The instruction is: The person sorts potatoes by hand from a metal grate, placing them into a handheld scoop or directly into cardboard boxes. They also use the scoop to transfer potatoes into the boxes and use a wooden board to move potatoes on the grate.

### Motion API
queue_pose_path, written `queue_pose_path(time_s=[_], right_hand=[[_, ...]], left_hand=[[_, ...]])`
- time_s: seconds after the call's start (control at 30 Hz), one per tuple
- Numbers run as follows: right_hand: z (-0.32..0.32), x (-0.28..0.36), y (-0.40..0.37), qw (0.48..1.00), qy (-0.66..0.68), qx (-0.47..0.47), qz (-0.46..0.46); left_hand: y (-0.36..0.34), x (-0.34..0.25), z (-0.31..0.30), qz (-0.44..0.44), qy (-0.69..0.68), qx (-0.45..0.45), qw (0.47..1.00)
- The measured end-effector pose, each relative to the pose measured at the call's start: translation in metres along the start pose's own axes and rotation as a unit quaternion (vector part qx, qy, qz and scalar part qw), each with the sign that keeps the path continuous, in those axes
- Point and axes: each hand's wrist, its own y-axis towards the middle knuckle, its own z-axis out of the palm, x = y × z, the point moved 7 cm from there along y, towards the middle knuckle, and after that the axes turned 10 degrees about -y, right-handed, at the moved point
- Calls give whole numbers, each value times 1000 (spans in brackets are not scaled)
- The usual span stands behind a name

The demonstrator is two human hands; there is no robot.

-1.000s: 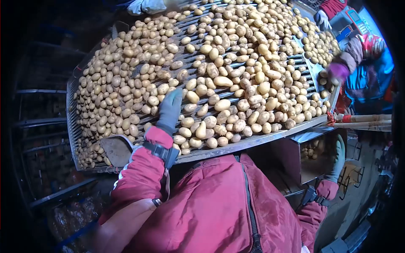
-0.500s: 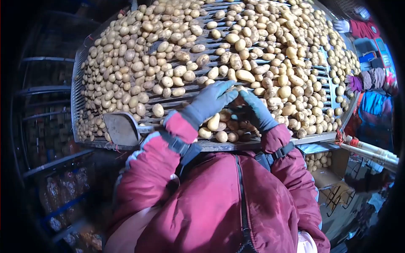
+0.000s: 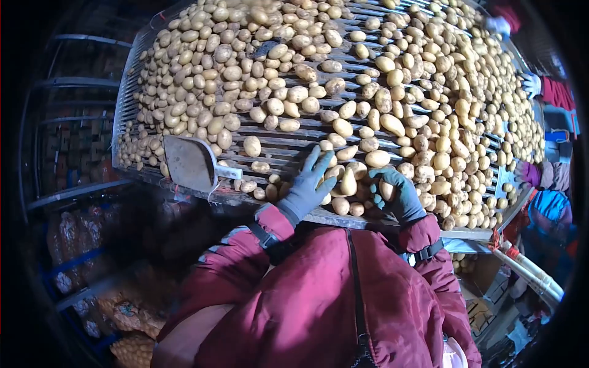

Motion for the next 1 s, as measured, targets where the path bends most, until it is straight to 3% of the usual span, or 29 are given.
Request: queue_pose_path(time_s=[0.03, 0.07, 0.1, 0.13, 0.17, 0.2, 0.27, 0.3, 0.33, 0.4, 0.47, 0.5, 0.53, 0.63, 0.77, 0.83, 0.87, 0.9, 0.93, 0.97, 1.0], right_hand=[[-6, -7, 3, 1000, -5, 1, 2], [-16, -5, 11, 988, -118, 7, -95], [-19, 0, 10, 955, -228, 10, -188], [-23, 0, 4, 955, -229, 3, -186], [-27, 1, -3, 969, -179, 6, -169], [-31, 2, -9, 980, -128, 10, -153], [-35, 5, -18, 979, -154, -7, -134], [-37, 6, -20, 977, -178, -17, -119], [-39, 6, -22, 974, -202, -27, -104], [-36, 3, -25, 983, -137, -14, -123], [-41, -1, -31, 977, -193, -37, -88], [-37, -7, -36, 997, -43, -11, -65], [-36, -10, -41, 997, -38, -13, -65], [-37, -11, -51, 994, -67, -46, -72], [-45, -28, -38, 993, -72, -43, -86], [-50, -28, -32, 962, -218, -52, -155], [-47, -20, -35, 962, -218, -56, -155], [-39, -19, -39, 990, -118, -39, -69], [-25, -18, -46, 1000, -17, -21, 16], [-10, 0, -55, 986, -159, -29, -38], [-16, -10, -47, 986, -160, -31, -43]], left_hand=[[4, -17, -11, 49, -9, -12, 999], [9, -3, -13, 50, -10, -14, 999], [13, 27, -15, 10, -95, -32, 995], [15, 49, -18, -31, -181, -46, 982], [16, 49, -30, -13, -143, -77, 987], [23, -1, -45, 113, 8, -83, 990], [36, -52, -28, 155, -2, -40, 987], [47, -44, 3, 35, -201, 34, 978], [45, -61, 23, 164, 102, 96, 976], [48, -60, 43, 118, 116, 113, 980], [47, -29, 54, 163, 187, 166, 954], [44, -40, 20, 230, 75, 26, 970], [39, -28, 13, 232, 75, 32, 969], [40, 0, 10, 166, 63, 70, 982], [56, -37, 40, 111, 99, 89, 985], [59, -27, 65, 96, 143, 92, 981], [59, -23, 72, 79, 187, 94, 975], [66, -41, 74, 93, 289, 236, 923], [71, -42, 75, 95, 289, 236, 923], [77, -36, 71, 37, 231, 216, 948], [83, -35, 67, -20, 171, 194, 966]])
